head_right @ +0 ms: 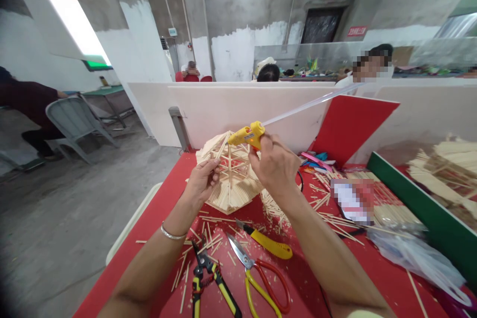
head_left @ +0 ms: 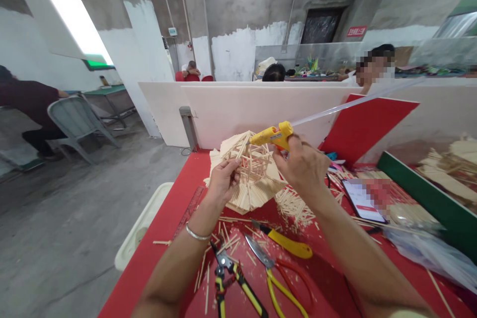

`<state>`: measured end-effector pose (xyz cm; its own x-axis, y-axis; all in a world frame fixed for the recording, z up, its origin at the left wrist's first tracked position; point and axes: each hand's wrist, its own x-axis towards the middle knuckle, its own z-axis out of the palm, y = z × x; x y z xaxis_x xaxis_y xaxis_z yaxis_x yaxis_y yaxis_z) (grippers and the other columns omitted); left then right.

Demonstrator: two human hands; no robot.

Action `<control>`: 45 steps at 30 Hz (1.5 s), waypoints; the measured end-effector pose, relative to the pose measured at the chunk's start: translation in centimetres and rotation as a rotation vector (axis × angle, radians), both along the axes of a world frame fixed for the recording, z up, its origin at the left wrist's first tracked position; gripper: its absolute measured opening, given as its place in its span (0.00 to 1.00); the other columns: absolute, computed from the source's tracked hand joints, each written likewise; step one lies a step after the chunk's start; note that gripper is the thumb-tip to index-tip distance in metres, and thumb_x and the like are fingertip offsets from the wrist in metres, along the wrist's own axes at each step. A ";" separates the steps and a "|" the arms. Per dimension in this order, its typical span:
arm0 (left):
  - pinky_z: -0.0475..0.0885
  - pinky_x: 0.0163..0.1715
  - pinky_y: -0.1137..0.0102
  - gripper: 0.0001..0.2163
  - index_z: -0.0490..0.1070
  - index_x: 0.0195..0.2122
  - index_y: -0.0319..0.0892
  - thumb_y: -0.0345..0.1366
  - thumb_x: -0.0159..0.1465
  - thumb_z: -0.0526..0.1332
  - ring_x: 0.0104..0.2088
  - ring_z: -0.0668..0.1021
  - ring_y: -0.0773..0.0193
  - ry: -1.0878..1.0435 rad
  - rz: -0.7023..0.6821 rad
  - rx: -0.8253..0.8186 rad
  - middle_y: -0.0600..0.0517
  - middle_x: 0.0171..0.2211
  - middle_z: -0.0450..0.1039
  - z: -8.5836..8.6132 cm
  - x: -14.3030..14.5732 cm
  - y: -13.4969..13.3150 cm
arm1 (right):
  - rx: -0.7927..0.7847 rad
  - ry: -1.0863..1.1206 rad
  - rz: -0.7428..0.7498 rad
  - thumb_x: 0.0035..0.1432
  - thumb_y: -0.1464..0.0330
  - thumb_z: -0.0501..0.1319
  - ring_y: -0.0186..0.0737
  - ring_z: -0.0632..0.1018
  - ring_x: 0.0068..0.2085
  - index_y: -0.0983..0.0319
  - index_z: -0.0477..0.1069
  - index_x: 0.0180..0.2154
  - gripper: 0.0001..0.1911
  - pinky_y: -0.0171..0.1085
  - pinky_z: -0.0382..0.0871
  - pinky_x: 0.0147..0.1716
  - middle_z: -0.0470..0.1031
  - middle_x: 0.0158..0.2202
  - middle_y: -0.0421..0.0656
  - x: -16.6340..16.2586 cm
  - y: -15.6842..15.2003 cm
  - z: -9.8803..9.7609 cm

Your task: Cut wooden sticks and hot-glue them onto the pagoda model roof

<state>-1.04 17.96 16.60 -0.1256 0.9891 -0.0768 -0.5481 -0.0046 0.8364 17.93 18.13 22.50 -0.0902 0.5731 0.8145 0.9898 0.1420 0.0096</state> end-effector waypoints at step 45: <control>0.53 0.09 0.82 0.13 0.71 0.28 0.36 0.36 0.49 0.74 0.13 0.64 0.79 -0.130 -0.134 -0.044 0.58 0.19 0.68 -0.7 -0.8 0.4 | -0.100 -0.002 0.045 0.60 0.57 0.59 0.40 0.73 0.32 0.62 0.68 0.49 0.20 0.38 0.45 0.29 0.77 0.37 0.45 0.1 -0.3 -1.3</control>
<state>-1.84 18.36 15.89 0.0211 0.9916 -0.1273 -0.6451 0.1107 0.7560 18.00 17.85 21.19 -0.1195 0.6469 0.7532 0.9824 0.1867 -0.0045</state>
